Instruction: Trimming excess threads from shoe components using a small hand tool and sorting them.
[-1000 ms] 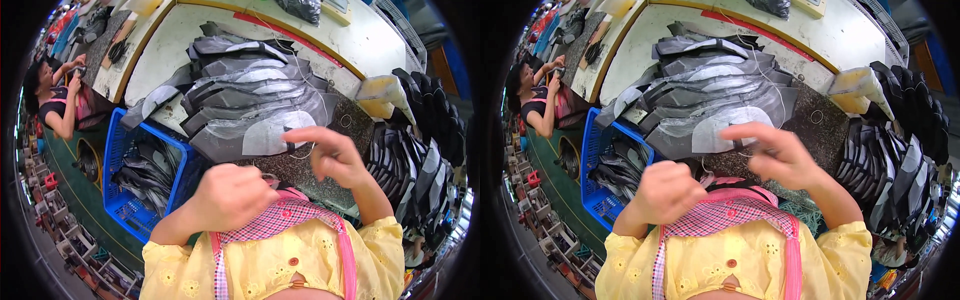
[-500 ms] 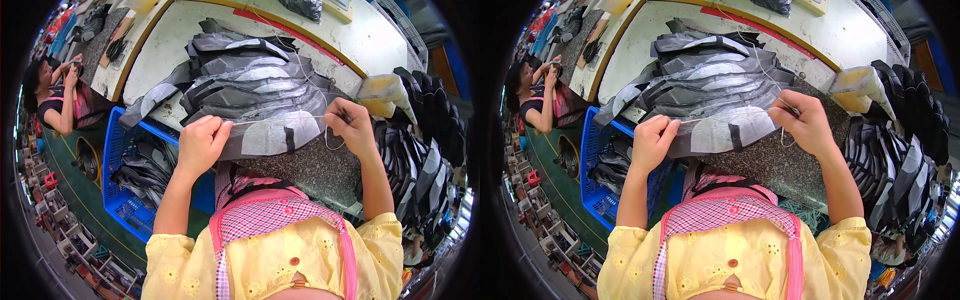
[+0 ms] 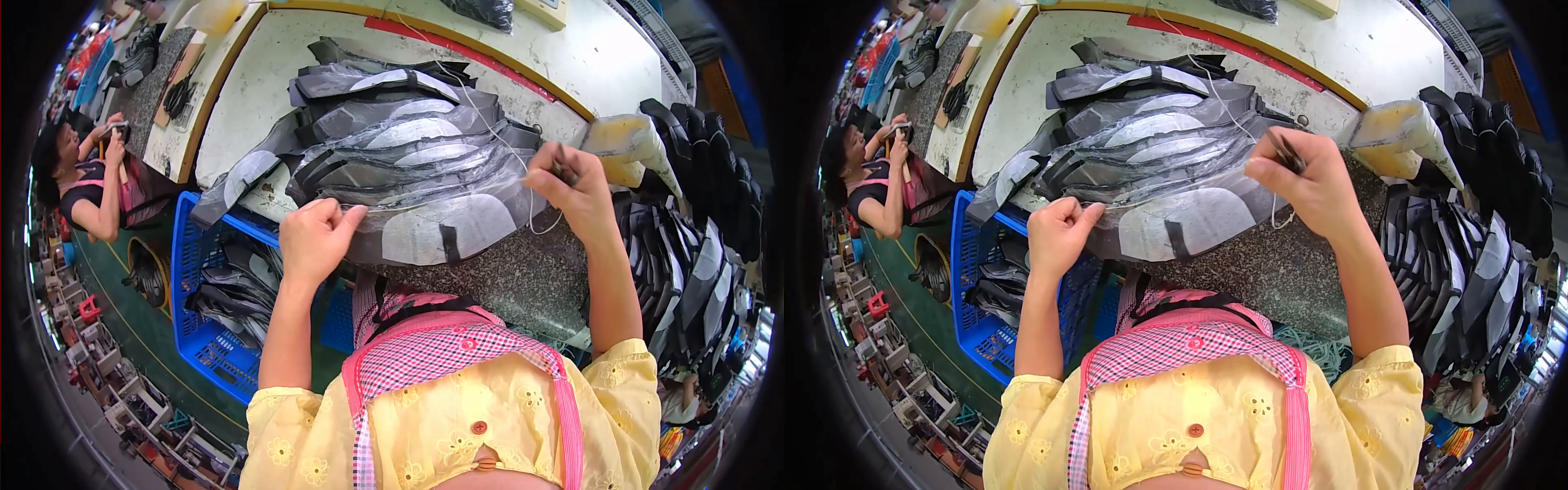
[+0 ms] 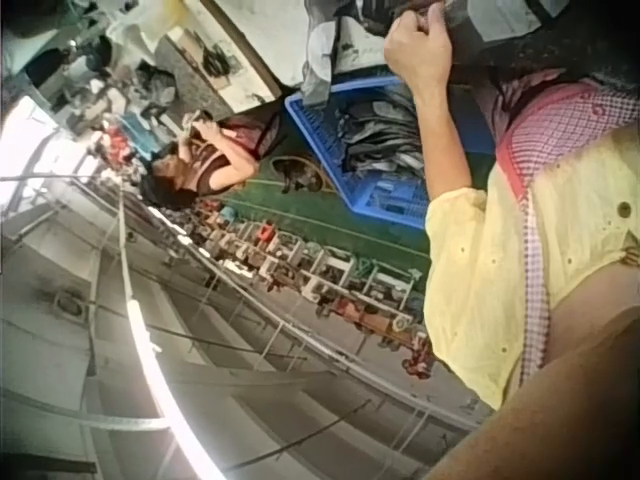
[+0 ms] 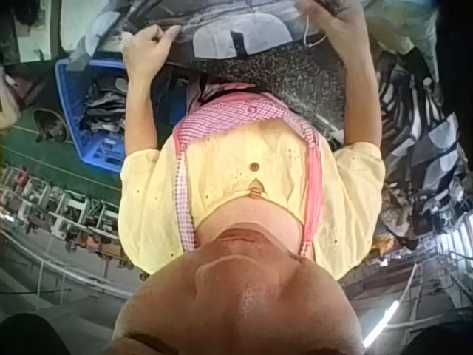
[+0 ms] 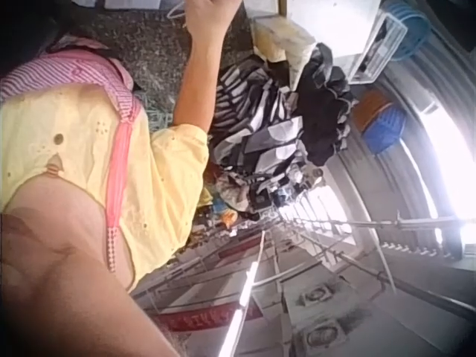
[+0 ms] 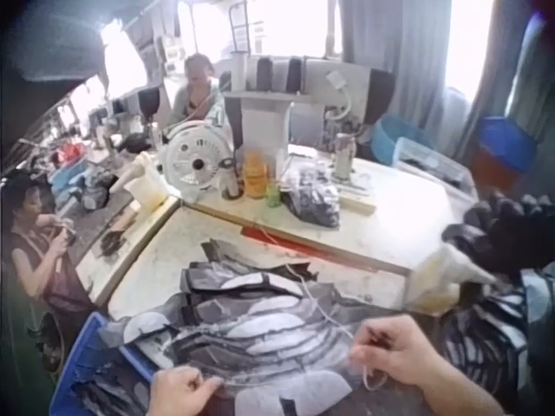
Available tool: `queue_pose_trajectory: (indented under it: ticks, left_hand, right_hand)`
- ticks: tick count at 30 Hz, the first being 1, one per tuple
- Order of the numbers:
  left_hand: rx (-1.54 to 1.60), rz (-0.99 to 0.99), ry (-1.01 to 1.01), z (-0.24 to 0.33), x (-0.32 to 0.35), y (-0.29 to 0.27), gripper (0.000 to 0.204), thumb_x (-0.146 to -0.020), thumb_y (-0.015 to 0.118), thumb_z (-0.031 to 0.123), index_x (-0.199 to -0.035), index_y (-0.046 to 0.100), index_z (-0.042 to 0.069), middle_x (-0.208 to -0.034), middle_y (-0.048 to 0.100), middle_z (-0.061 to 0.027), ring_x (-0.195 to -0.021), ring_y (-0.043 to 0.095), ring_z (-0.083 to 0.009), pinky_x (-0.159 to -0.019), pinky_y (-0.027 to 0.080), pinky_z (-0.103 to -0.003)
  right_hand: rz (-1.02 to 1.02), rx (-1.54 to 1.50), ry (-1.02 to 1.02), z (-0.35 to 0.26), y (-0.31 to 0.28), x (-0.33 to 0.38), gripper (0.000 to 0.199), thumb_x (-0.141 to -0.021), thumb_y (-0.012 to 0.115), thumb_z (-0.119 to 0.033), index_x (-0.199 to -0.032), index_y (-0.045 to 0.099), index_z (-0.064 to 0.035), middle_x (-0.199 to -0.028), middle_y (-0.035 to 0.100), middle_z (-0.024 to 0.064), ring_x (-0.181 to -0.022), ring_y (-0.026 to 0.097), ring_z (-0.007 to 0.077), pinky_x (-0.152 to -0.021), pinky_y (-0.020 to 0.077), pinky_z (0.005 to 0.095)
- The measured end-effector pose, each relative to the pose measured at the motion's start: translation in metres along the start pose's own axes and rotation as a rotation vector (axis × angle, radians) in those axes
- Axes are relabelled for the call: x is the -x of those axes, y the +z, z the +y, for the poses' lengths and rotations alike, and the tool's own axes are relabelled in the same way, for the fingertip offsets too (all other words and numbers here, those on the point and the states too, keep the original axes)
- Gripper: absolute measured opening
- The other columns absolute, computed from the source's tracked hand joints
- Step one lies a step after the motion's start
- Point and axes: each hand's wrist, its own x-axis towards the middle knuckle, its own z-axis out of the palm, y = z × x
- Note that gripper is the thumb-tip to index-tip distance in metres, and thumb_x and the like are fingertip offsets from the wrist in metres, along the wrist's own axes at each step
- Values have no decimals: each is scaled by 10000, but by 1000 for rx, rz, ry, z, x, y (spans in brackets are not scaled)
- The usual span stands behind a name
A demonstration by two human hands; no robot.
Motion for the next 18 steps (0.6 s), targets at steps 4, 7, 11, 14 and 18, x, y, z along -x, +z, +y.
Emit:
queue_pose_trajectory:
  ticks: [4, 7, 11, 14, 18]
  left_hand:
    - [-83, -16, -89, -12, -1, 1, 375, -728, 703, 316, -588, 498, 34, -527, 499, -101, -485, 508, -288, -467, 375, -372]
    - [-191, 142, -1, 8, -4, -9, 246, -701, 733, 208, -745, 536, 68, -573, 529, -67, -503, 520, -246, -481, 394, -357]
    - [21, 180, 667, 80, -17, 8, 239, -701, 668, 51, -927, 595, 29, -877, 576, -93, -795, 552, -251, -682, 451, -346]
    - [19, -143, 735, 121, -15, 41, 353, -697, 672, 41, -1030, 569, -16, -981, 557, -134, -876, 534, -288, -766, 450, -351]
    - [-124, -127, 770, 106, -20, 47, 351, -708, 673, 86, -1021, 571, -35, -953, 553, -120, -854, 528, -278, -746, 451, -355]
  right_hand:
    - [25, 294, 31, 32, 1, -11, 132, -801, 618, -72, -724, 534, -6, -629, 466, -43, -634, 396, 34, -569, 340, 212]
    - [77, 324, 83, 45, 0, -8, 150, -801, 626, -95, -731, 531, -3, -615, 460, -33, -615, 384, 42, -549, 341, 221]
    - [103, 401, 60, 53, 0, -9, 152, -795, 636, -111, -746, 543, -2, -605, 475, -20, -593, 385, 48, -533, 357, 232]
    - [88, 349, 57, 55, -8, -7, 135, -774, 651, -92, -731, 560, -3, -604, 499, -25, -590, 403, 41, -536, 366, 229]
    - [-25, 71, 175, 57, -44, -6, 95, -744, 663, -59, -698, 588, -25, -590, 505, -32, -589, 439, 27, -541, 371, 224]
